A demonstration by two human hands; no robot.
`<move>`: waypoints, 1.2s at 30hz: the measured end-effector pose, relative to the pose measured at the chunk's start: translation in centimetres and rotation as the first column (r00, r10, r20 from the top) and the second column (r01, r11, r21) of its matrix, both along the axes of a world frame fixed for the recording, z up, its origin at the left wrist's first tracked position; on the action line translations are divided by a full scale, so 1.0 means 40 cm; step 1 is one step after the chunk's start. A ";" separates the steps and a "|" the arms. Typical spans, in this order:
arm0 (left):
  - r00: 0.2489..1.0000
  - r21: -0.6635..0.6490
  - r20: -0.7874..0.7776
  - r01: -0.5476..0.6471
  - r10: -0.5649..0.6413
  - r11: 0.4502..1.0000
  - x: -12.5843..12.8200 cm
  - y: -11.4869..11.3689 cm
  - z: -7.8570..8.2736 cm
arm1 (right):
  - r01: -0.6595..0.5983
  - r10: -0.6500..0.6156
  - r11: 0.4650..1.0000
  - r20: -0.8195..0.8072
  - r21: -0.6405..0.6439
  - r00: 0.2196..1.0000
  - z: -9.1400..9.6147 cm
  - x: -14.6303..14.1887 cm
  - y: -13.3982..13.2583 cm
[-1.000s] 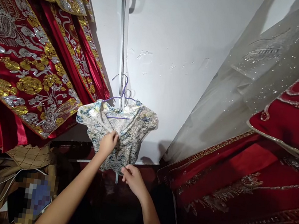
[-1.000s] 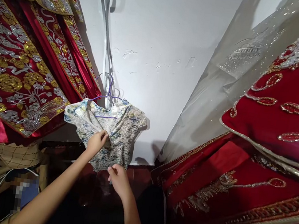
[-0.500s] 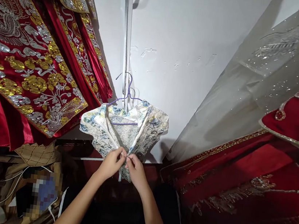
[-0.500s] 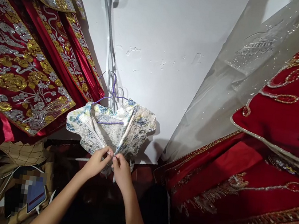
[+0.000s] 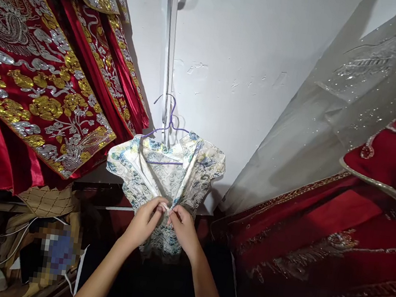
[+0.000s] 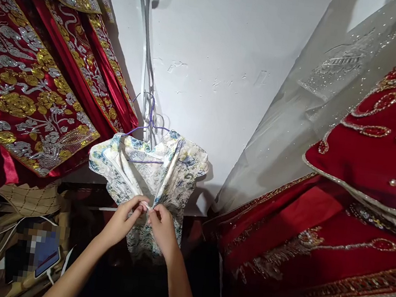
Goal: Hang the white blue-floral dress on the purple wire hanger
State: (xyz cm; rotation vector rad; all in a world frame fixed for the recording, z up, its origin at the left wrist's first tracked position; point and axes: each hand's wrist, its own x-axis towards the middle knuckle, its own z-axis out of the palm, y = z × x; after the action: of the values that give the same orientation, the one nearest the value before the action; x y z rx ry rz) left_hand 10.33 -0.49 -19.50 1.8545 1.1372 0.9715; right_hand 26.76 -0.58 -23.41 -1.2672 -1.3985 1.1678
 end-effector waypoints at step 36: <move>0.981 0.519 -0.020 -0.153 0.191 0.841 0.008 0.125 0.369 | 0.002 0.009 0.945 -0.032 0.327 0.999 0.470 -0.030 0.116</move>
State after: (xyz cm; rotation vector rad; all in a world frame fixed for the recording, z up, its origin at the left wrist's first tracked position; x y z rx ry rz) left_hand 10.64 4.51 -4.74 2.2478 1.1797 1.4357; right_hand 25.55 4.07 -4.59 -1.0054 -1.4978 0.9078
